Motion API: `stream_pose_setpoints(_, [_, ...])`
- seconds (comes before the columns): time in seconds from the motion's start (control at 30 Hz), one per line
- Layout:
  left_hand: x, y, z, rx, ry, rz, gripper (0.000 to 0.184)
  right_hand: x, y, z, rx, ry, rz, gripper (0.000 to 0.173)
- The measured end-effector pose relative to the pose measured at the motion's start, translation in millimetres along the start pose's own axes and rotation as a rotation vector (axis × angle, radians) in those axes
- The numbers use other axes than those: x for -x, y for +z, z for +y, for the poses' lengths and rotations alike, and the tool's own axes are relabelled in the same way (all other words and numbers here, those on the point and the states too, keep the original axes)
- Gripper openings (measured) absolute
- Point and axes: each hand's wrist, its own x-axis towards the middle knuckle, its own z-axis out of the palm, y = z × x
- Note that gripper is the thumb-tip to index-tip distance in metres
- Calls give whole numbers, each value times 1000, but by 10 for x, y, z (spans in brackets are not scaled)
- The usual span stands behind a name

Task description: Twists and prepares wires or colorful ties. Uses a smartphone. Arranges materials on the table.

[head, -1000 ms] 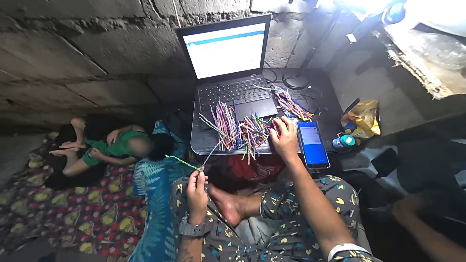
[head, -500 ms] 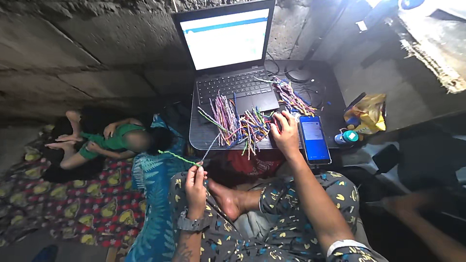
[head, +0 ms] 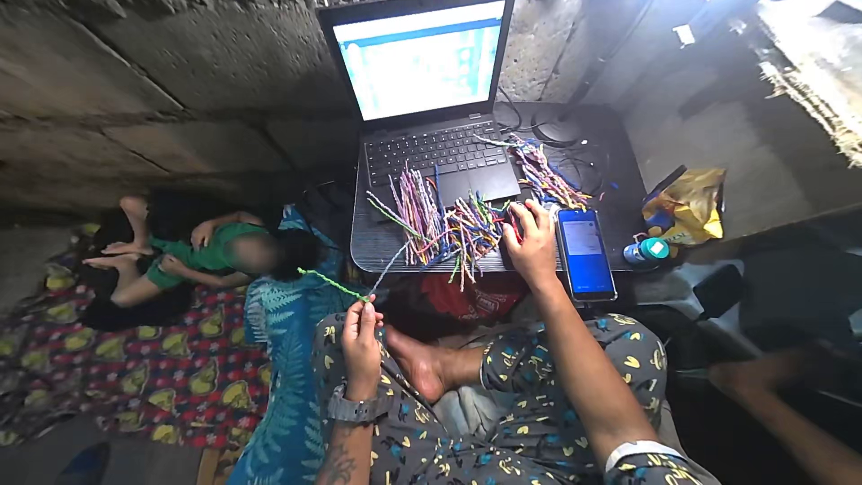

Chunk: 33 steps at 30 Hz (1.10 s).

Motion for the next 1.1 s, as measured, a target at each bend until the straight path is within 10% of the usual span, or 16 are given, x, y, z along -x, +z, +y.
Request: stream_pose_setpoints(1.1, [-27,7,-7,58,-36,10,22,-1,1,-26,20,5,11,43])
